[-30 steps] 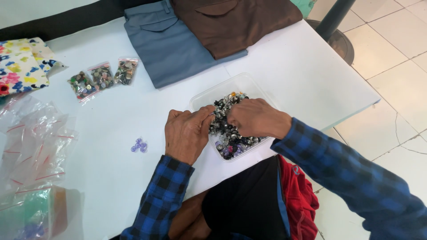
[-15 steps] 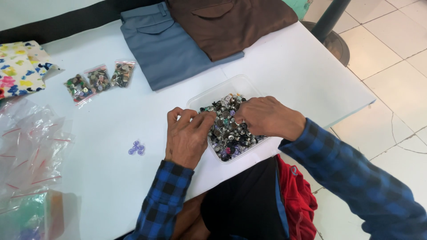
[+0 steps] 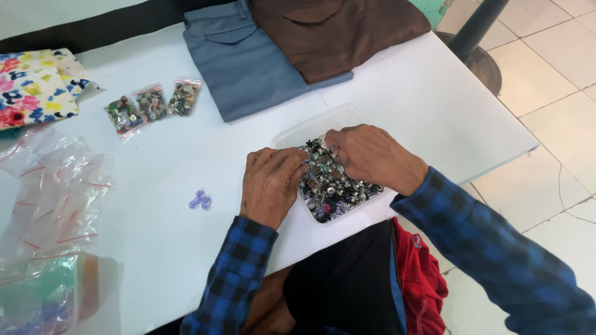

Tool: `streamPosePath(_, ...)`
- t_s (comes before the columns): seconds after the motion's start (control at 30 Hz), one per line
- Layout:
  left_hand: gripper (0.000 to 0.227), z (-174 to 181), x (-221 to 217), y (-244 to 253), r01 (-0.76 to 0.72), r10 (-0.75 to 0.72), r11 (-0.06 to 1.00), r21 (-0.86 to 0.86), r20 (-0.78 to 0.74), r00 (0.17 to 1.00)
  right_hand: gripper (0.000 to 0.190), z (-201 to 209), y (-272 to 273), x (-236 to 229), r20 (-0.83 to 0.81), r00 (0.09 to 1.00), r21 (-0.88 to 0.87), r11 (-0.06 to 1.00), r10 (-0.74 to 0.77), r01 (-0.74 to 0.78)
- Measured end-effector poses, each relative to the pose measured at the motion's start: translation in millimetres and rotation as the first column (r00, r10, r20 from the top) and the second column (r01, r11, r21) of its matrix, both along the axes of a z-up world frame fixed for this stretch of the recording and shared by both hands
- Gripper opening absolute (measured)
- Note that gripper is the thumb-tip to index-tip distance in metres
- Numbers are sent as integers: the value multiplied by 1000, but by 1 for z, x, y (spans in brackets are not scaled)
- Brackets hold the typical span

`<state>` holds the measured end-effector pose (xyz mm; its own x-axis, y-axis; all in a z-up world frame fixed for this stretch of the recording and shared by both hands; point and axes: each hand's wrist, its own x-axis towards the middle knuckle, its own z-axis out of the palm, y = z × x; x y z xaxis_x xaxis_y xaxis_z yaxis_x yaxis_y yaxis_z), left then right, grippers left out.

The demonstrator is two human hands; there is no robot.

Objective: Sorting small decorative buttons and placing them into plastic zip-lock bags

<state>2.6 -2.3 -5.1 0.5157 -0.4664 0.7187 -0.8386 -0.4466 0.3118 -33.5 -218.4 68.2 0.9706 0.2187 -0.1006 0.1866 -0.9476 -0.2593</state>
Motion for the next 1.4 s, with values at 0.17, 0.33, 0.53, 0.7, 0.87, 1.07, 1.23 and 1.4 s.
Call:
streamPosePath(0.17,7,1,-2,-1,-15,15,1000,-21,13,1000,31,2,25,-3,-81,969,96,970,232,-224)
streamPosePath(0.33,14,-5,-2,-1,-28,29,999,-24,26,999,27,0,39,-2,-51,965,-121,957,259,-263)
streamPosePath(0.53,15,-7,-2,-2,-30,31,999,-36,34,999,19,-16,35,1,52,941,-236,919,335,-314)
streamPosePath(0.7,15,-5,-2,-1,-36,37,999,-28,24,999,17,-17,34,3,46,925,-212,908,378,-361)
streamPosePath(0.87,17,-8,-3,-1,-40,40,999,-16,15,999,18,-24,30,9,74,930,-197,920,360,-340)
streamPosePath(1.07,16,-11,-2,-2,-54,54,998,-27,13,998,17,-28,33,9,53,932,-180,922,358,-344)
streamPosePath(1.23,15,-8,-3,-2,-50,51,998,-27,15,999,16,-17,34,5,52,934,-183,923,353,-338)
streamPosePath(1.4,16,-10,-2,-2,-51,52,998,-26,13,999,14,-26,37,9,64,909,-339,866,411,-368)
